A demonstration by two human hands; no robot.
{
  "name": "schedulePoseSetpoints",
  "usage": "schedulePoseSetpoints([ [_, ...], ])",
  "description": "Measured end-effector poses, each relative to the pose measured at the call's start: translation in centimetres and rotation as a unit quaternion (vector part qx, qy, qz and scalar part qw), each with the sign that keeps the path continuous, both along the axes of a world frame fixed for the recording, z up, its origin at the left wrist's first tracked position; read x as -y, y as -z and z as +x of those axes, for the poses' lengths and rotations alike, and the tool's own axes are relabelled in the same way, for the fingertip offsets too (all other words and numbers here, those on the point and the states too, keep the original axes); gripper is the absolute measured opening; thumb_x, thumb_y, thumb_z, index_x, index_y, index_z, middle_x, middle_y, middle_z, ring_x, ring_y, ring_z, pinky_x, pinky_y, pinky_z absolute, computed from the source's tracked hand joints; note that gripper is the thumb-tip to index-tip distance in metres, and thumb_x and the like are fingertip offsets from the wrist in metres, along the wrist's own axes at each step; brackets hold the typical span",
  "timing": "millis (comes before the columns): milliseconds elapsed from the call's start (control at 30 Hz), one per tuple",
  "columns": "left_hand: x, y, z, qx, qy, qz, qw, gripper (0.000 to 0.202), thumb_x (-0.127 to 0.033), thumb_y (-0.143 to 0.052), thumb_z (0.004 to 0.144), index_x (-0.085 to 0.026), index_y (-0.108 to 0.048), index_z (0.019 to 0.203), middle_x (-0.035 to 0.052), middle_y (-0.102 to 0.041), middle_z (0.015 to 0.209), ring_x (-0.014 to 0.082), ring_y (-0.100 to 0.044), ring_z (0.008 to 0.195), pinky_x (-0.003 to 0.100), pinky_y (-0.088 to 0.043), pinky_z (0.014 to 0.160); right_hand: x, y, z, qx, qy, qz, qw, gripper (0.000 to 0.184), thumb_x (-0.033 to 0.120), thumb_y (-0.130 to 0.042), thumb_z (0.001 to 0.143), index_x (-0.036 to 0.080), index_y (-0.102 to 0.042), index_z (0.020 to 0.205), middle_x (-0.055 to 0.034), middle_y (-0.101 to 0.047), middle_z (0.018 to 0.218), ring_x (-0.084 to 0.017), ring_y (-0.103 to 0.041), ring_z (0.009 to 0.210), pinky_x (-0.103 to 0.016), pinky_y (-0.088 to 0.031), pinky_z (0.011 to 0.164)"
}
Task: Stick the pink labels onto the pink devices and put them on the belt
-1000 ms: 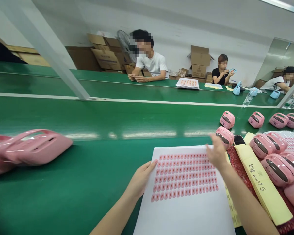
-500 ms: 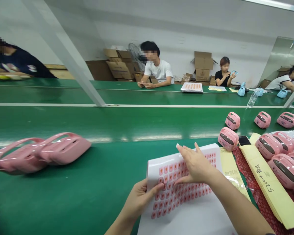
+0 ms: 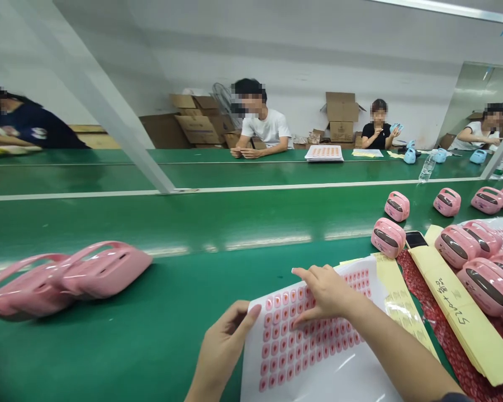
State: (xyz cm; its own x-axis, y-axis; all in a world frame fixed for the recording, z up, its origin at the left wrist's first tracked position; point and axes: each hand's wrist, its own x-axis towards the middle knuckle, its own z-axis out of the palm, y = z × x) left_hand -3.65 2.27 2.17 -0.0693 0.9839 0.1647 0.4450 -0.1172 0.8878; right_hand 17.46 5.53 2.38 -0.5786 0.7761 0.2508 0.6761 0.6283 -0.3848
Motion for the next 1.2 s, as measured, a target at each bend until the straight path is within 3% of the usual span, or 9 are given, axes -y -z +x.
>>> schedulePoseSetpoints([
  [133,-0.2,-2.5,-0.2,-0.246,0.016,0.148,0.958,0.042,-0.055,-0.057,0.066,-0.02,-0.056,0.089,0.009,-0.063,0.092,0.0278,-0.058,0.089,0.039,-0.047,0.078,0.0,-0.1,-0.3,0.005,-0.008,-0.001,1.0,0.093,0.056,-0.069,0.062,0.009,-0.031,0.133,-0.0171,-0.062,0.101,-0.029,-0.058,0.091,-0.038,-0.042,0.078],
  [267,-0.7,-5.9,2.1,-0.445,0.252,-0.011,0.859,0.047,-0.029,-0.062,0.065,-0.021,-0.055,0.111,0.0087,-0.064,0.109,0.0288,-0.058,0.1,0.038,-0.043,0.084,0.1,-0.4,-0.8,-0.007,-0.024,-0.026,0.999,0.093,0.05,-0.071,0.064,0.011,-0.026,0.135,-0.0175,-0.062,0.108,-0.029,-0.06,0.095,-0.038,-0.043,0.08],
  [367,-1.2,-6.7,3.5,-0.489,0.302,-0.092,0.813,0.043,-0.019,-0.055,0.067,-0.022,-0.055,0.11,0.006,-0.066,0.103,0.0259,-0.06,0.094,0.033,-0.044,0.077,0.3,-0.6,-0.7,-0.003,-0.02,-0.044,0.999,0.09,0.043,-0.072,0.066,0.012,-0.026,0.136,-0.0141,-0.066,0.101,-0.029,-0.062,0.089,-0.038,-0.045,0.077],
  [533,-2.1,-5.6,2.9,-0.456,0.281,-0.077,0.841,0.046,-0.015,-0.048,0.069,-0.025,-0.05,0.114,0.0033,-0.063,0.108,0.0227,-0.059,0.099,0.03,-0.043,0.079,0.6,1.2,3.1,-0.152,0.059,0.06,0.985,0.077,0.047,-0.065,0.071,0.018,-0.03,0.134,-0.0148,-0.055,0.12,-0.029,-0.051,0.11,-0.044,-0.038,0.094],
  [700,-2.7,-4.9,1.3,-0.433,0.278,-0.083,0.853,0.047,-0.017,-0.048,0.071,-0.025,-0.049,0.117,0.003,-0.061,0.113,0.0218,-0.058,0.101,0.031,-0.042,0.082,0.2,4.6,7.9,-0.39,0.343,-0.038,0.854,0.078,0.052,-0.058,0.072,0.017,-0.024,0.134,-0.015,-0.056,0.112,-0.029,-0.053,0.106,-0.051,-0.035,0.095],
  [800,-3.1,-4.8,0.4,-0.444,0.282,-0.074,0.848,0.049,-0.018,-0.052,0.071,-0.024,-0.049,0.12,0.0047,-0.062,0.115,0.0229,-0.058,0.101,0.033,-0.043,0.084,0.2,5.6,8.4,-0.499,0.274,-0.209,0.795,0.094,0.05,-0.068,0.062,0.018,-0.019,0.135,-0.0077,-0.064,0.091,-0.025,-0.062,0.087,-0.043,-0.046,0.081],
  [933,-3.8,-4.4,0.7,-0.493,0.257,0.0,0.831,0.062,-0.026,-0.064,0.068,-0.017,-0.046,0.126,0.0147,-0.053,0.128,0.0293,-0.053,0.112,0.041,-0.042,0.091,0.6,4.9,7.7,-0.571,0.227,-0.232,0.754,0.094,0.046,-0.073,0.059,0.02,-0.022,0.133,0.0007,-0.064,0.071,-0.021,-0.063,0.07,-0.036,-0.048,0.071],
  [1067,-4.4,-3.4,4.1,-0.462,0.281,0.179,0.822,0.07,-0.038,-0.068,0.069,-0.018,-0.041,0.13,0.0167,-0.043,0.136,0.0317,-0.041,0.124,0.047,-0.037,0.098,1.6,3.5,6.8,-0.584,0.188,-0.205,0.762,0.093,0.045,-0.072,0.063,0.02,-0.018,0.134,0.0021,-0.063,0.068,-0.019,-0.062,0.067,-0.033,-0.048,0.069],
  [1200,-5.0,-2.3,7.7,-0.422,0.308,0.2,0.829,0.08,-0.035,-0.074,0.065,-0.015,-0.035,0.133,0.0175,-0.047,0.133,0.0305,-0.045,0.12,0.044,-0.04,0.097,2.8,2.8,5.9,-0.554,0.184,-0.132,0.801,0.087,0.044,-0.062,0.075,0.022,-0.005,0.137,-0.0023,-0.063,0.079,-0.021,-0.063,0.076,-0.034,-0.049,0.075],
])
